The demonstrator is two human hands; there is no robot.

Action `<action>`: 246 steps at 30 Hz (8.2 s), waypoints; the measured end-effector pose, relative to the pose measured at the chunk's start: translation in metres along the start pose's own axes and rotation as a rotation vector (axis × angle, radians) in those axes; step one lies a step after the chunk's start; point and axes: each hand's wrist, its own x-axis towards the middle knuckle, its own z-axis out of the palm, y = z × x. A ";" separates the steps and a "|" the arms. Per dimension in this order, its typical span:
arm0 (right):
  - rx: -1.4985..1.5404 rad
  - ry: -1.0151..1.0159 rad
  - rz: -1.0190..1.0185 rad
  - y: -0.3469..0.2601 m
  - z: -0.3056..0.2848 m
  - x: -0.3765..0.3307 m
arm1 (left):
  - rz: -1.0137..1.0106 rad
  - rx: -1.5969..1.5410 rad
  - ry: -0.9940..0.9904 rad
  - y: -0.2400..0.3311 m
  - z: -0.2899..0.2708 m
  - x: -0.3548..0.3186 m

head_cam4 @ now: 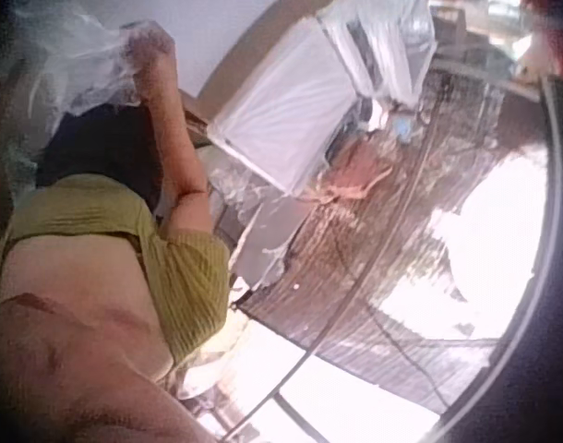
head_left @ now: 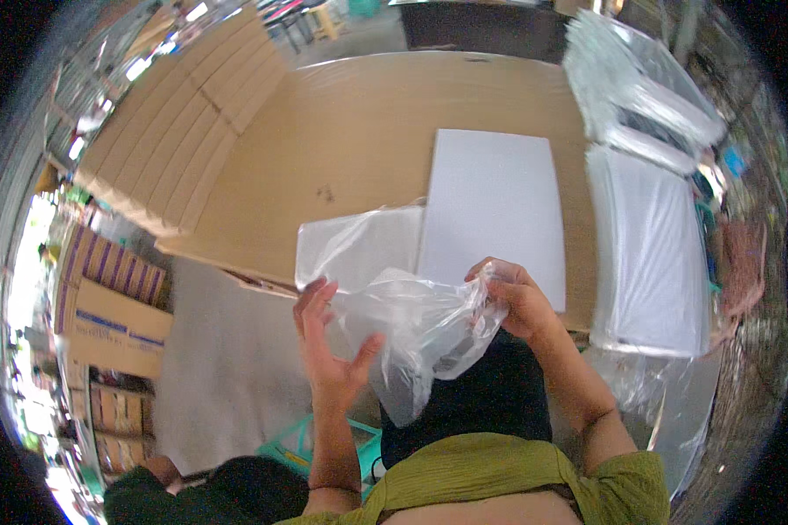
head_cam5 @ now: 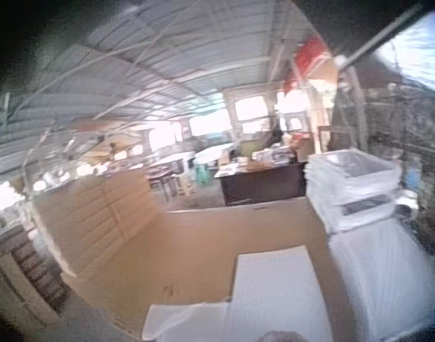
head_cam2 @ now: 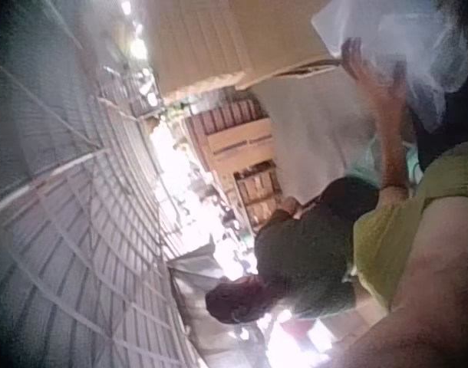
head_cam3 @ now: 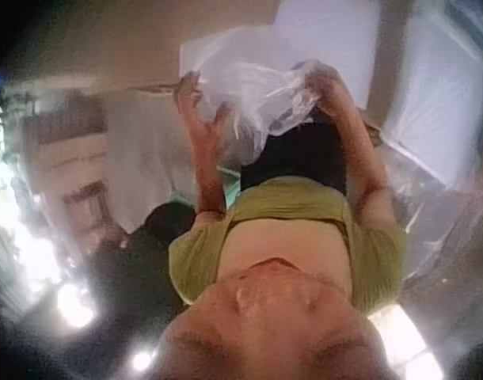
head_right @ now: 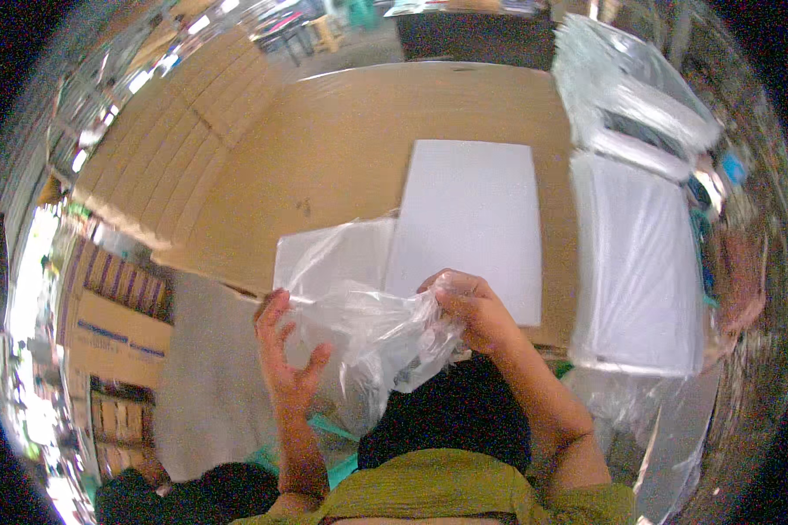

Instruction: The person packages rectangular panels by sliding them into clear plastic bags, folding the bag edges, and stacking the finished items on a table.

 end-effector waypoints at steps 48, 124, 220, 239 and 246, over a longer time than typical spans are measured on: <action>-0.678 0.099 -0.257 -0.051 -0.013 0.005 | -0.242 -0.768 -0.302 0.029 0.100 0.071; 0.129 -0.273 0.347 -0.001 -0.084 -0.115 | -0.686 -2.060 -0.788 -0.051 0.067 0.043; -1.266 0.788 -0.345 -0.057 -0.042 -0.075 | -0.045 -0.325 -0.831 -0.033 0.056 0.019; -1.606 0.620 -0.101 0.033 -0.057 -0.166 | -0.073 0.239 -0.436 -0.067 0.053 -0.099; -1.502 0.647 -0.170 0.066 -0.043 -0.216 | -0.431 0.123 -0.549 -0.181 0.047 -0.210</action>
